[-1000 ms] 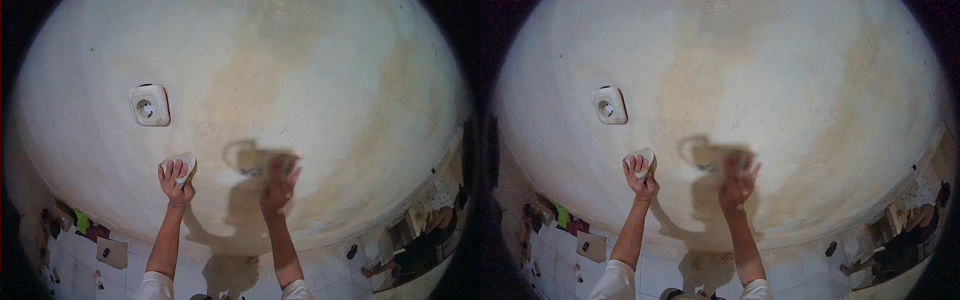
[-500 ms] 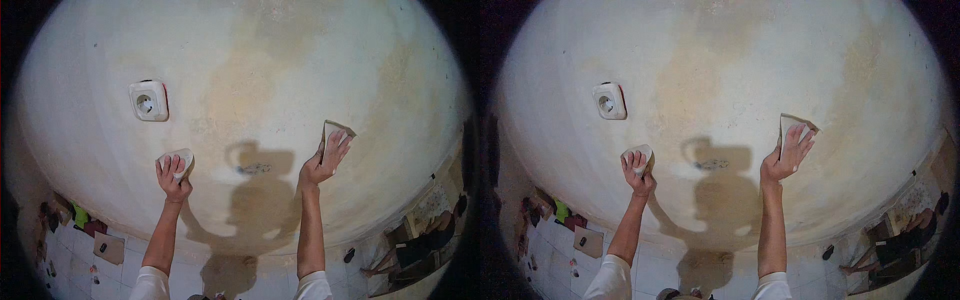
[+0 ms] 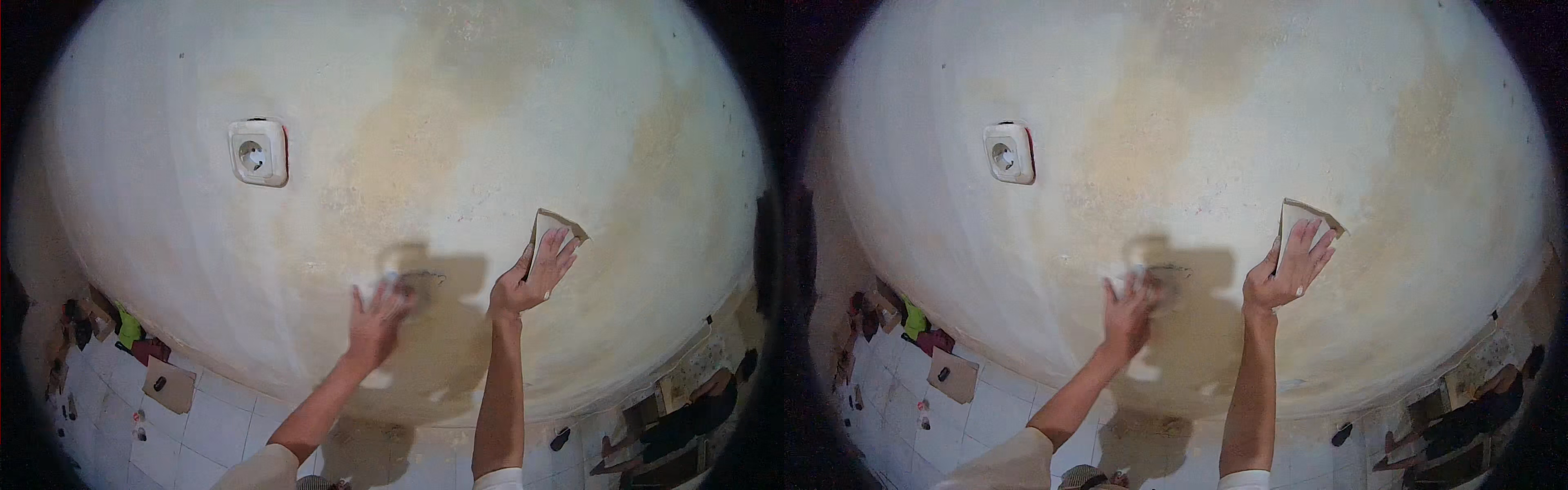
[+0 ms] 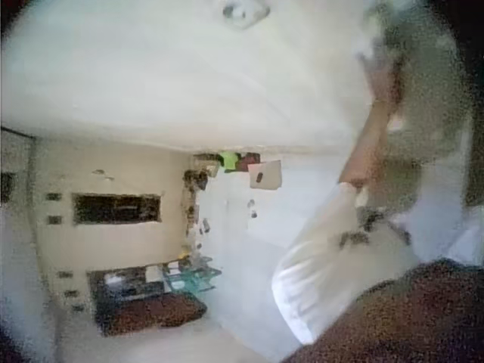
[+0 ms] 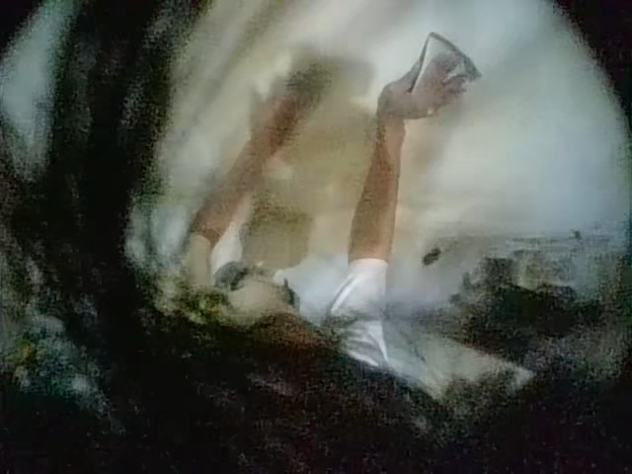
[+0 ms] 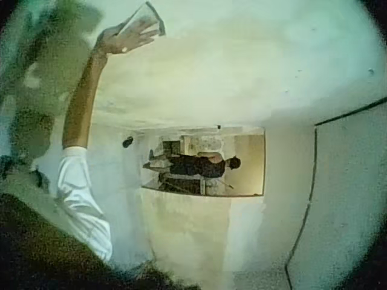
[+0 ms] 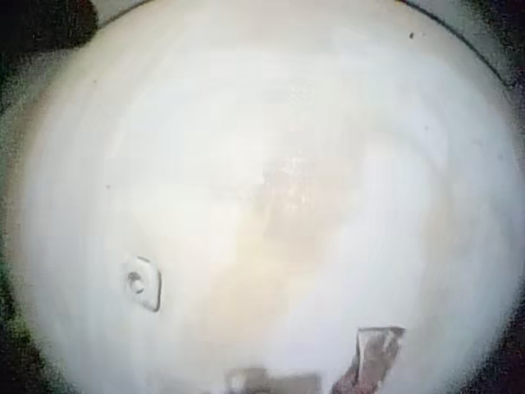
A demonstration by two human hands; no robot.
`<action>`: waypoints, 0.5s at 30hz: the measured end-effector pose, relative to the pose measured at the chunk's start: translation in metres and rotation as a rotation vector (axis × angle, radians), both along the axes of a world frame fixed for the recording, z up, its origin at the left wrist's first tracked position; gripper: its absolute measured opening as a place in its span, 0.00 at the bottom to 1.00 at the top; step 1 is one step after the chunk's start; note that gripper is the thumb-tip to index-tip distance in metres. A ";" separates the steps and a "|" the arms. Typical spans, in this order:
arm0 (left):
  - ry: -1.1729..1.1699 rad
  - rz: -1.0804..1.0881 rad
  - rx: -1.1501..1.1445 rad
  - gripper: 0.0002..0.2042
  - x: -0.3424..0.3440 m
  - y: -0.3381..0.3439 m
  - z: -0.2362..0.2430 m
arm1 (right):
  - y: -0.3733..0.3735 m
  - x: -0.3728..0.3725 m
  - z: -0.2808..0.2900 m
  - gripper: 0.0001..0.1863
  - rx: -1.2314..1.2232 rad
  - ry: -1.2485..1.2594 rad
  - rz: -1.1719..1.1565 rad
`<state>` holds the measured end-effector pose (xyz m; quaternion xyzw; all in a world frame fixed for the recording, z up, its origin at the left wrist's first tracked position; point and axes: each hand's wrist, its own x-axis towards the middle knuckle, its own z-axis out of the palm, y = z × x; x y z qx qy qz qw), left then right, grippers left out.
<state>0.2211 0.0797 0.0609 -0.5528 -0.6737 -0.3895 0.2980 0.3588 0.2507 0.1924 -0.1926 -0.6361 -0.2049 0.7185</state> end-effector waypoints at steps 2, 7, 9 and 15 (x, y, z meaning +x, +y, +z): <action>0.016 0.039 0.071 0.31 -0.017 -0.009 0.001 | 0.001 0.000 0.000 0.23 0.006 0.007 0.003; -0.157 0.055 0.314 0.30 -0.004 0.002 0.003 | 0.003 0.000 -0.002 0.22 -0.008 0.011 0.002; -0.111 0.000 0.203 0.31 0.016 0.015 0.008 | 0.001 0.000 -0.001 0.22 -0.002 0.013 0.007; -0.126 -0.004 -0.030 0.35 0.016 0.010 0.012 | 0.002 0.001 0.000 0.22 0.022 0.011 -0.005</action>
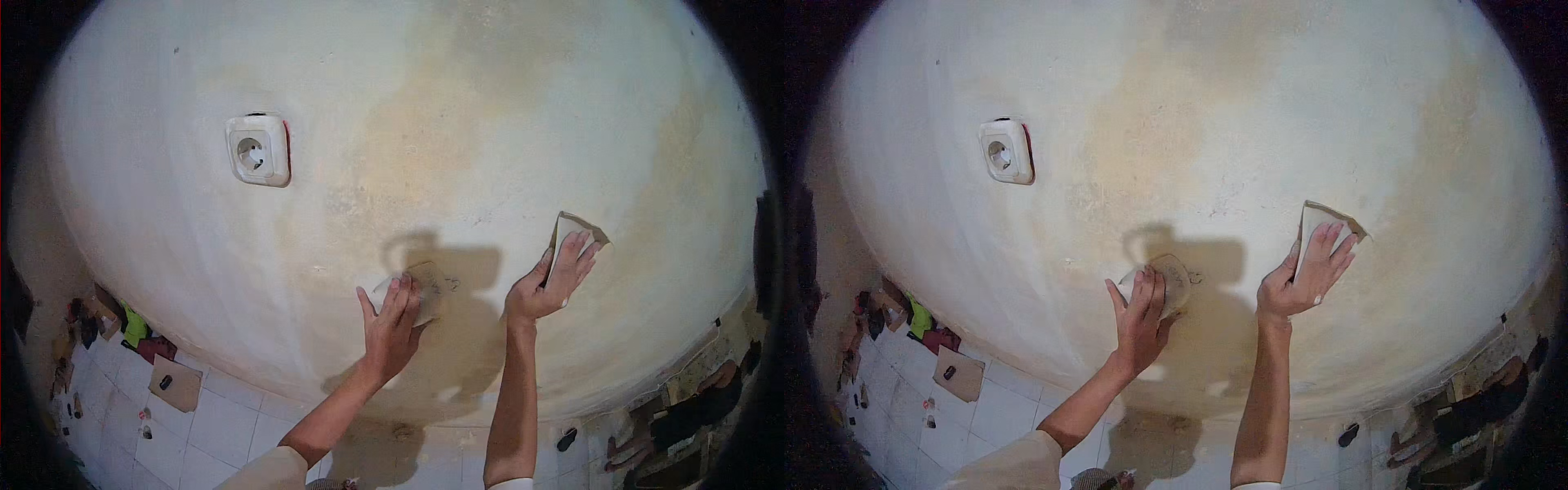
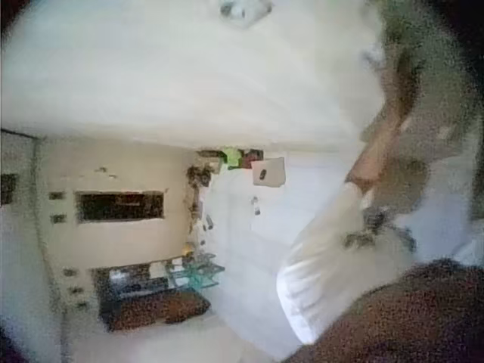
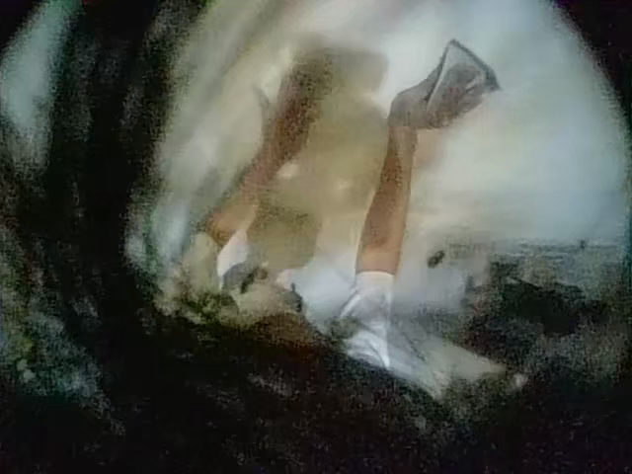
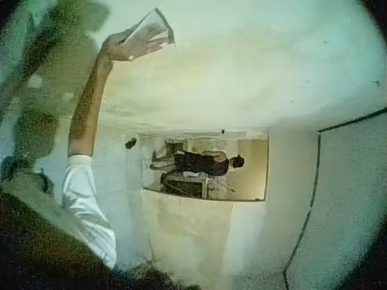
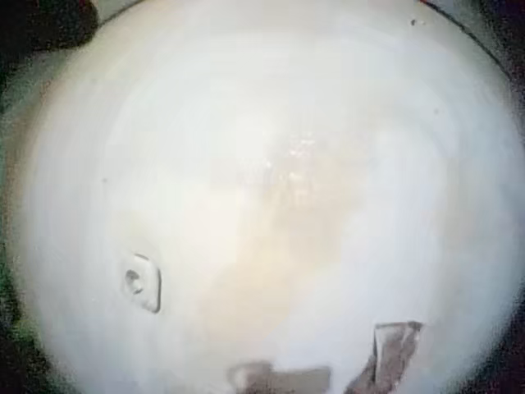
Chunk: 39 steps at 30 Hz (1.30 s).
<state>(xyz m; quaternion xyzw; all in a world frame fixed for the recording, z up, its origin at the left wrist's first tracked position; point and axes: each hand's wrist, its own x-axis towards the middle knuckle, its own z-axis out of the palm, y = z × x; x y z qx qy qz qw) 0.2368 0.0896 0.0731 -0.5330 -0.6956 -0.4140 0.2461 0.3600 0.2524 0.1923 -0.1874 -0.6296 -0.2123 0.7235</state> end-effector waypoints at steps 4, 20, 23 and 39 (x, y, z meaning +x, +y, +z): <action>0.030 0.066 0.034 0.41 -0.006 0.000 0.009 | -0.002 -0.002 0.001 0.23 -0.017 -0.004 0.008; 0.166 -0.055 0.027 0.30 -0.002 0.006 -0.026 | -0.006 -0.007 -0.002 0.21 -0.024 -0.009 0.003; 0.154 -0.022 -0.096 0.31 -0.016 -0.001 -0.033 | -0.007 -0.002 0.004 0.21 0.027 0.004 0.000; 0.017 0.184 0.294 0.24 -0.061 -0.029 -0.025 | -0.008 0.001 0.005 0.21 -0.009 -0.002 -0.069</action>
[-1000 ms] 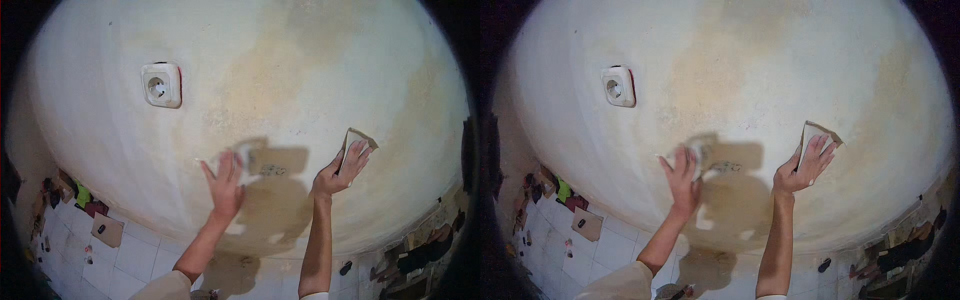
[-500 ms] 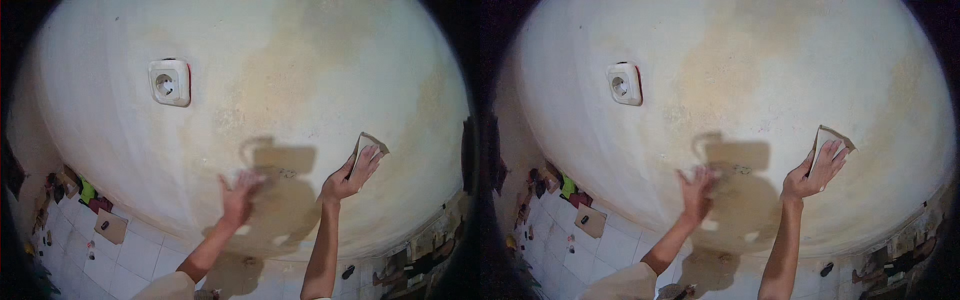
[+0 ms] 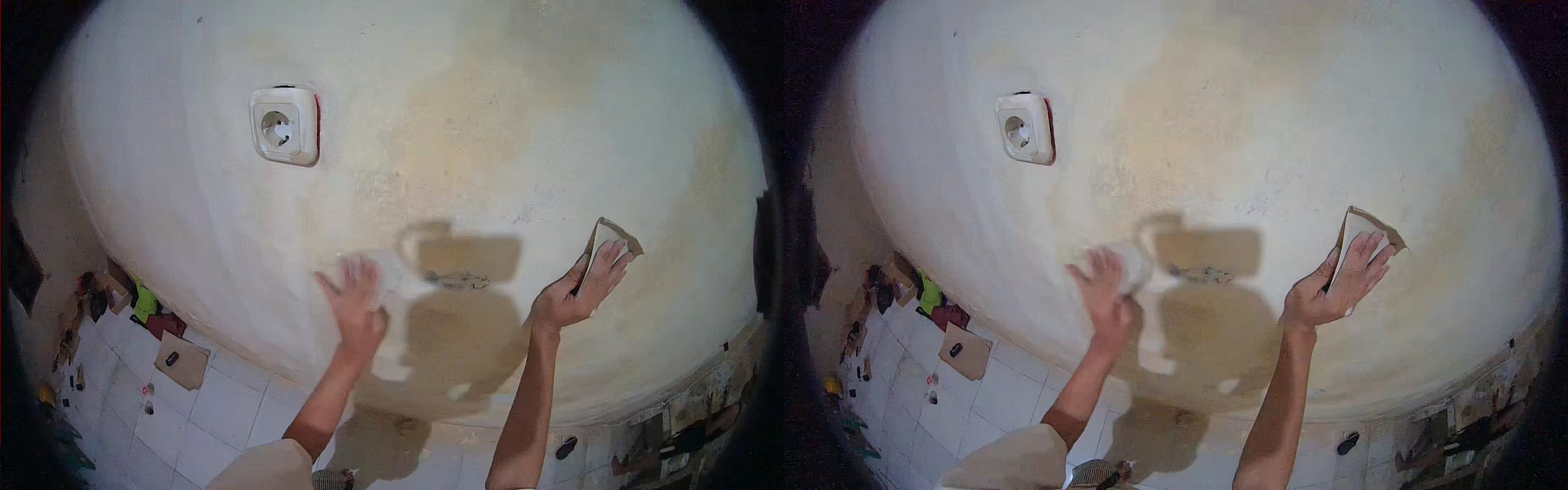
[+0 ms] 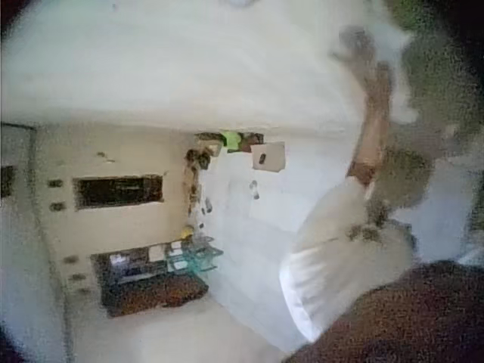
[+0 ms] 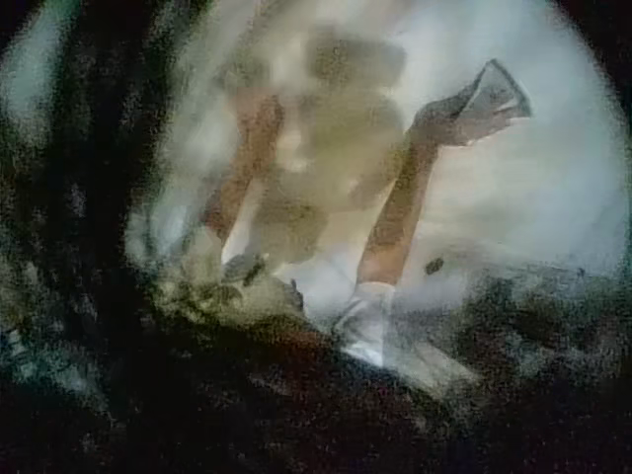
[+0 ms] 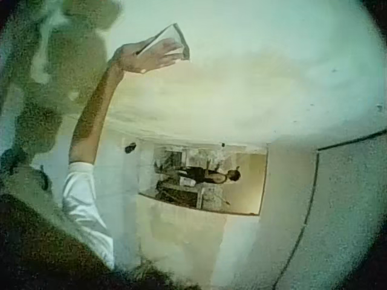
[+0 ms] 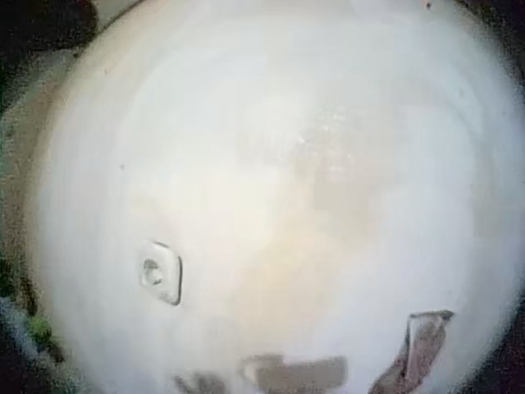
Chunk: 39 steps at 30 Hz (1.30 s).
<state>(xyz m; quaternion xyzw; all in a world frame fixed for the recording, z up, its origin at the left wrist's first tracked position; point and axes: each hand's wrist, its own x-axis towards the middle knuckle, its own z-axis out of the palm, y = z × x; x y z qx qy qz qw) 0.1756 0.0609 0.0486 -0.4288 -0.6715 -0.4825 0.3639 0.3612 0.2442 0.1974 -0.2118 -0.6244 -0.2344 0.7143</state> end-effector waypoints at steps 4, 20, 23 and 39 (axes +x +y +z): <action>-0.259 0.091 0.351 0.24 -0.017 -0.003 0.003 | 0.002 -0.003 -0.002 0.21 0.023 0.002 0.045; -0.220 0.064 0.205 0.27 0.003 0.016 -0.022 | -0.001 -0.006 -0.003 0.21 -0.002 -0.001 0.024; -0.023 -0.071 -0.113 0.27 0.037 0.022 -0.019 | 0.001 -0.008 -0.003 0.22 0.009 0.000 0.044; 0.040 -0.211 -0.250 0.30 0.048 0.030 -0.014 | 0.001 -0.006 -0.002 0.20 0.024 0.015 0.042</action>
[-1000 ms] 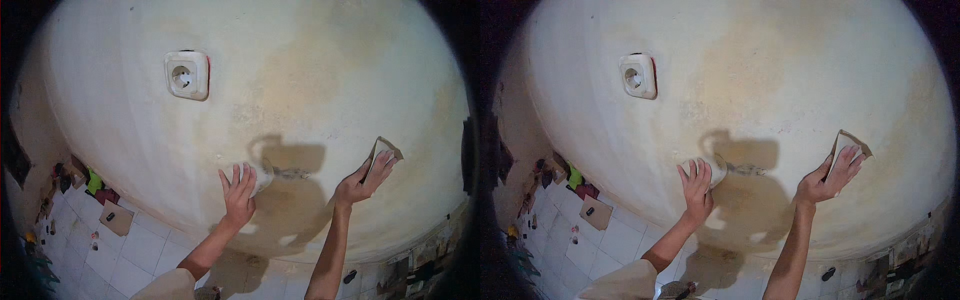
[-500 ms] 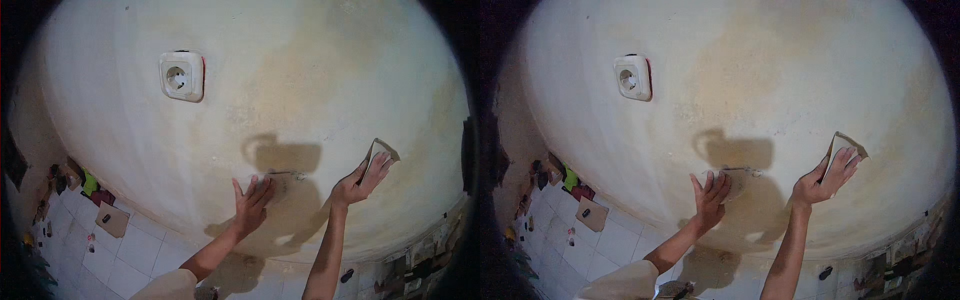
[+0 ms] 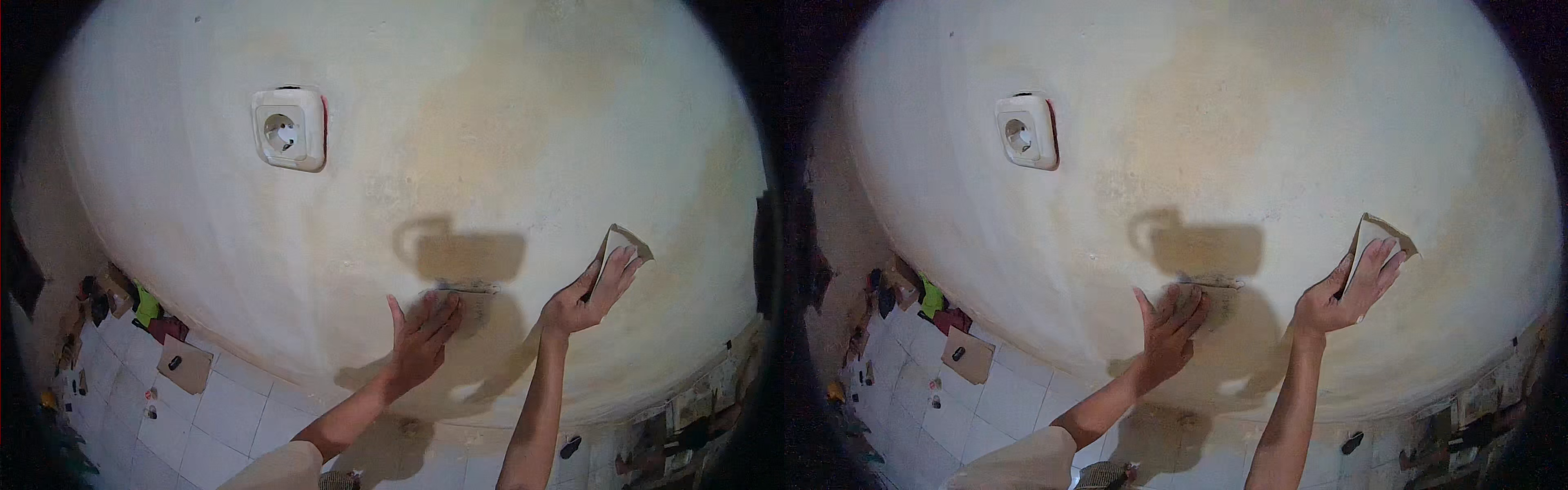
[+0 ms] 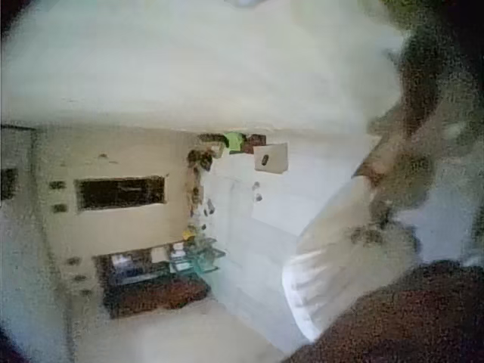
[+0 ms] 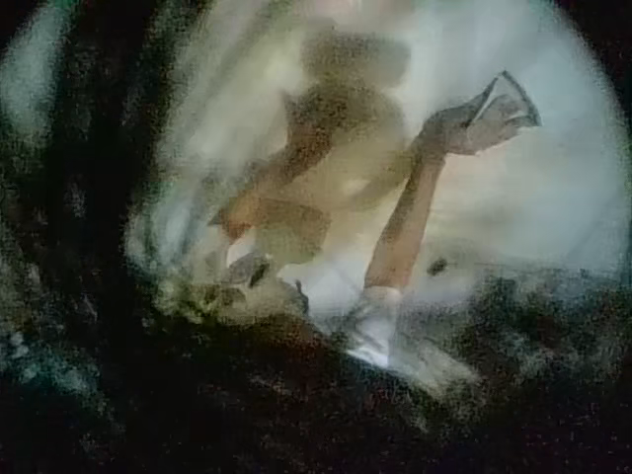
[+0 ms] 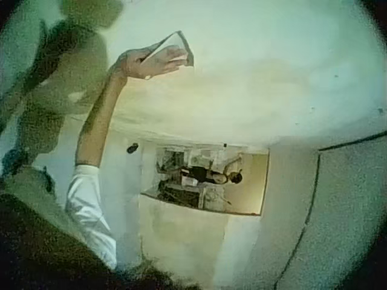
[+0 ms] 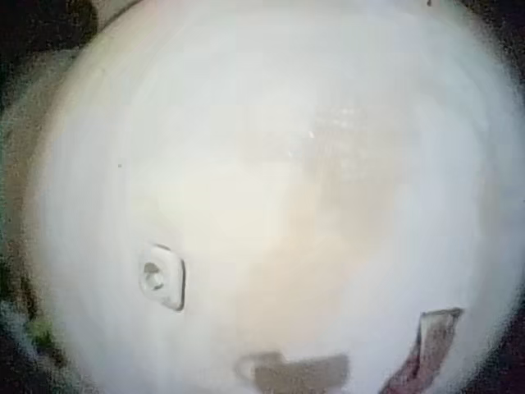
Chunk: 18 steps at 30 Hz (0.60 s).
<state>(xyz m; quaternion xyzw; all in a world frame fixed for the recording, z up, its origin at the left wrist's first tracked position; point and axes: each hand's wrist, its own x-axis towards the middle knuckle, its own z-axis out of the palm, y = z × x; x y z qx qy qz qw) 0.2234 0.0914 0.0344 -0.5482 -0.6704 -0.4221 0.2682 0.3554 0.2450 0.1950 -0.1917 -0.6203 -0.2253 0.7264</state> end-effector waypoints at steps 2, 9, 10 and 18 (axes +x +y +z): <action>0.067 -0.080 0.059 0.31 -0.002 -0.001 0.004 | 0.001 0.002 -0.001 0.20 0.003 -0.014 -0.016; -0.167 0.232 0.344 0.28 -0.040 -0.025 0.014 | 0.000 0.002 0.001 0.19 0.007 0.006 -0.011; -0.266 0.203 0.443 0.27 -0.033 -0.017 0.018 | 0.000 0.006 0.003 0.19 0.014 0.006 -0.030; 0.068 0.024 0.054 0.34 0.000 -0.002 0.022 | -0.003 0.001 0.001 0.19 0.002 -0.001 0.005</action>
